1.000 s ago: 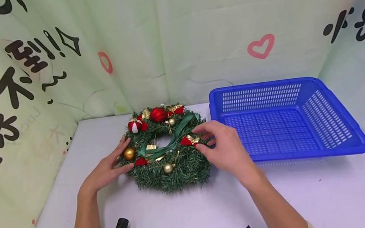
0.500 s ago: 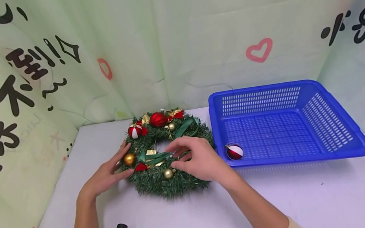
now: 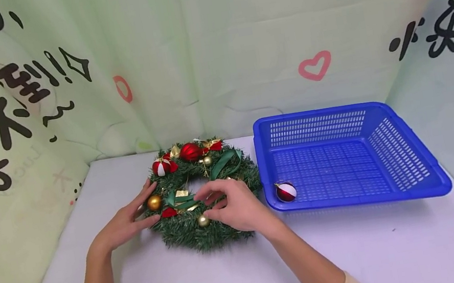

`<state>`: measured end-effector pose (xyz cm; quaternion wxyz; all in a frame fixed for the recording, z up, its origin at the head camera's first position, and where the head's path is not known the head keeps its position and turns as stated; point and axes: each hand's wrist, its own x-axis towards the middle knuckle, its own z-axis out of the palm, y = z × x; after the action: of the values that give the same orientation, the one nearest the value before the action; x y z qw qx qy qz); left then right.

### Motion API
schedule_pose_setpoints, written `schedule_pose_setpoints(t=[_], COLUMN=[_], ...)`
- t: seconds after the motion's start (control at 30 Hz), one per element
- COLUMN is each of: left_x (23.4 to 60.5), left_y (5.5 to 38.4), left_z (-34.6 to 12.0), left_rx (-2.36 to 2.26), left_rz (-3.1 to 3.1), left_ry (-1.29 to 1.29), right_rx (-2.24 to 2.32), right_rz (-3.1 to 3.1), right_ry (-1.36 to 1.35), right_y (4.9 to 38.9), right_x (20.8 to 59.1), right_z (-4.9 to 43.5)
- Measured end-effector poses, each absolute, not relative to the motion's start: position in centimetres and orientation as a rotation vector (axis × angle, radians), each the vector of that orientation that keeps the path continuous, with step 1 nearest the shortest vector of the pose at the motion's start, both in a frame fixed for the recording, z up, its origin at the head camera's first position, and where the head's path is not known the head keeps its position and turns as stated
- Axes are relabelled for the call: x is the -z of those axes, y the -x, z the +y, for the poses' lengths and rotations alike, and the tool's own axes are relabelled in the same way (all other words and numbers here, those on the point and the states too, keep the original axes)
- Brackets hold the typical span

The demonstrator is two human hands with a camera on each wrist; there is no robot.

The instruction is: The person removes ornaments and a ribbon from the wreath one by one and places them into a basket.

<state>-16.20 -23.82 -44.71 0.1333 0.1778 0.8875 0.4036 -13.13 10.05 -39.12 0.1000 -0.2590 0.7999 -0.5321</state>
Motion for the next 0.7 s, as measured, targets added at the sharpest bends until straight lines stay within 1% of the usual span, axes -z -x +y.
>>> schedule_pose_setpoints(t=[0.7], left_x=[44.9], left_y=[16.3], left_z=[-23.9], left_rx=[-1.195], left_rz=[2.556], left_ry=[-0.507], right_rx=[1.443], right_rz=[2.436], right_ry=[0.724], right_y=[13.4], right_x=[40.7], right_z=[9.2])
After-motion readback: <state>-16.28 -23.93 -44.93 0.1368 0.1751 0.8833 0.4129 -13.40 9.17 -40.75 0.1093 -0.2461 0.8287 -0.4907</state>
